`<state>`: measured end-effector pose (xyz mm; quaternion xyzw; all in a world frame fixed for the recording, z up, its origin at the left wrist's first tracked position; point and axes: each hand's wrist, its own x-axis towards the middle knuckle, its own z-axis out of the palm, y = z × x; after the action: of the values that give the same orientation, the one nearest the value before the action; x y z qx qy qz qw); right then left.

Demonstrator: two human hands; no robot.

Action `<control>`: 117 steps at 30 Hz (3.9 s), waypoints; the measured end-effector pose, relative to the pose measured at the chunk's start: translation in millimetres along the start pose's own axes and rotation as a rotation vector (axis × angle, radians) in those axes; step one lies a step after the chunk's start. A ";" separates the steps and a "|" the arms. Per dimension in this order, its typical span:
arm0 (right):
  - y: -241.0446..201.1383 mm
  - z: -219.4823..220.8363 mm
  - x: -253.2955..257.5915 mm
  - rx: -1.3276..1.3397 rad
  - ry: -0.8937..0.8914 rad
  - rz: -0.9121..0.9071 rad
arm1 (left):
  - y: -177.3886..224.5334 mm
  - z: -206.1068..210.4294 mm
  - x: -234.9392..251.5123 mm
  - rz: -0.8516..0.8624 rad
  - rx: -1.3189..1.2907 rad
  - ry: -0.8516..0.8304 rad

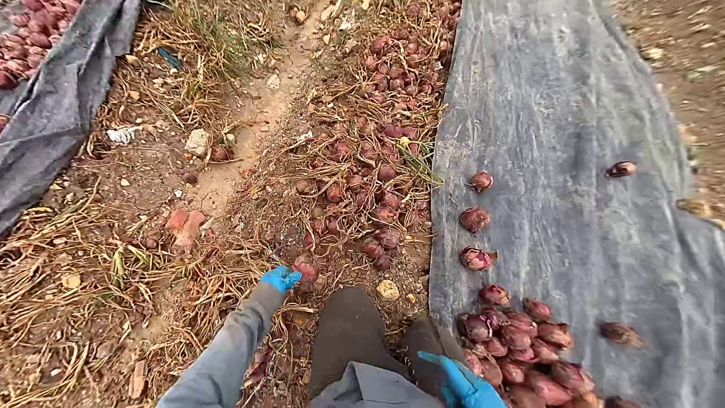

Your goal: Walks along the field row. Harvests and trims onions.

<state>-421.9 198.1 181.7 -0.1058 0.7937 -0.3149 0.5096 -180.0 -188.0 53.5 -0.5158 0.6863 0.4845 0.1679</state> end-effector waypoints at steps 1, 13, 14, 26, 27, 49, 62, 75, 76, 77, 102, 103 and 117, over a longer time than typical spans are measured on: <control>-3.9 5.6 -1.2 0.020 0.000 -0.021 | 10.4 12.0 -33.5 0.086 -0.175 0.013; -38.2 11.5 -46.1 -0.003 -0.118 -0.272 | 78.4 141.6 -221.9 0.520 -0.607 -0.321; -33.1 10.5 -44.0 -0.084 -0.066 -0.281 | 82.4 133.0 -221.2 0.543 -0.343 -0.219; 36.6 -0.1 -31.1 0.117 -0.354 0.146 | 179.9 96.7 -193.1 0.370 0.471 -0.101; 39.2 1.0 -28.3 0.240 -0.381 0.125 | 186.3 104.1 -204.4 0.468 0.560 -0.222; 14.5 -115.7 4.4 0.566 0.844 -0.111 | 75.3 61.6 149.2 -0.477 0.237 0.282; -24.4 -3.0 27.7 0.519 -0.273 0.065 | 95.3 83.9 -102.3 0.271 -1.047 -0.175; 27.0 -25.7 -36.5 0.123 -0.051 0.057 | 173.1 123.0 -160.9 0.176 0.173 0.330; 33.2 -26.4 -37.5 0.100 -0.116 0.100 | 180.0 125.3 -166.9 0.306 0.168 0.309; 37.8 -26.2 -37.7 0.113 -0.181 0.119 | 188.3 126.8 -174.8 0.441 0.161 0.251; 4.0 -65.5 0.2 0.315 0.747 -0.023 | 41.9 22.0 68.6 -0.007 0.642 0.160; 4.0 -56.3 -0.8 0.289 0.696 0.009 | 48.0 29.9 89.7 0.023 0.665 0.076; 7.3 -35.3 -17.2 0.271 0.569 0.031 | -9.3 52.8 106.1 -0.206 0.829 -0.239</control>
<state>-443.9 226.0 200.0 0.0676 0.8568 -0.4268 0.2814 -229.8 -201.5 -53.6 -0.4107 0.7434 0.2052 0.4863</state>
